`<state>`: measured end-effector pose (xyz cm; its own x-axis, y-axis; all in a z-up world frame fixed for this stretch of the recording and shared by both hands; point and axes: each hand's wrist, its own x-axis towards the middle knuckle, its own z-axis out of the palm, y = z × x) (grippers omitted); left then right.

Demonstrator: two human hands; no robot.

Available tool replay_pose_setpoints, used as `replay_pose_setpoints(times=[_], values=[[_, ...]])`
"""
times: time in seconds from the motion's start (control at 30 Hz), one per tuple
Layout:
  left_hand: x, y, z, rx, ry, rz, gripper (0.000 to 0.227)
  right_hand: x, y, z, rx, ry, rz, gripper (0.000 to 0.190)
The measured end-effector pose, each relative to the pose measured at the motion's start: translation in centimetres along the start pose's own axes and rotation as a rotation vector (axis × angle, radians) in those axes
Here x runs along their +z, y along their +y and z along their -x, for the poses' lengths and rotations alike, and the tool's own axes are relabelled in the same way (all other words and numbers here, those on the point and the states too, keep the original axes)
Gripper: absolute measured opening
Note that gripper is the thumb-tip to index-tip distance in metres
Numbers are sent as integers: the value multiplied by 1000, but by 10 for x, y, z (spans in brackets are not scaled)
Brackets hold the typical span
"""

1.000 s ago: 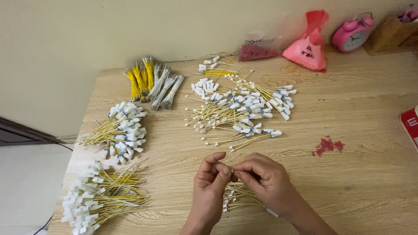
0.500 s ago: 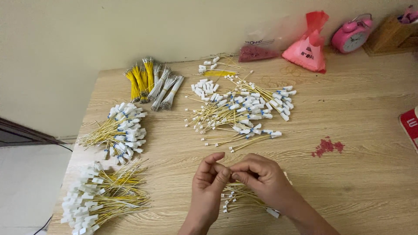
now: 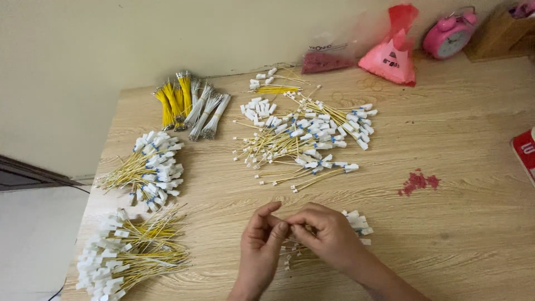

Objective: The person is manually assembling small electrical components by attaching white plastic connectors to the ends of yellow wires.

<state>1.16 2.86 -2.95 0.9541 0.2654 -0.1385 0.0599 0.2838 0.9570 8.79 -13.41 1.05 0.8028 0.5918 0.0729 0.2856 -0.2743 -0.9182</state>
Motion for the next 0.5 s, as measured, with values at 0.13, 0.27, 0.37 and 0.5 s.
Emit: replay_pose_setpoints(times=[0.13, 0.27, 0.37, 0.5], values=[[-14, 6, -11, -74, 25, -357, 29, -7, 24, 0, 9, -9, 169, 15], [-26, 9, -20, 103, 2, -887, 16, -52, 51, 14, 157, 227, 237, 19], [-14, 16, -31, 205, -45, -1096, 15, -99, 79, 41, 289, 438, 356, 21], [9, 12, -55, 345, -24, -1218, 17, -133, 88, 66, 632, 598, 388, 21]])
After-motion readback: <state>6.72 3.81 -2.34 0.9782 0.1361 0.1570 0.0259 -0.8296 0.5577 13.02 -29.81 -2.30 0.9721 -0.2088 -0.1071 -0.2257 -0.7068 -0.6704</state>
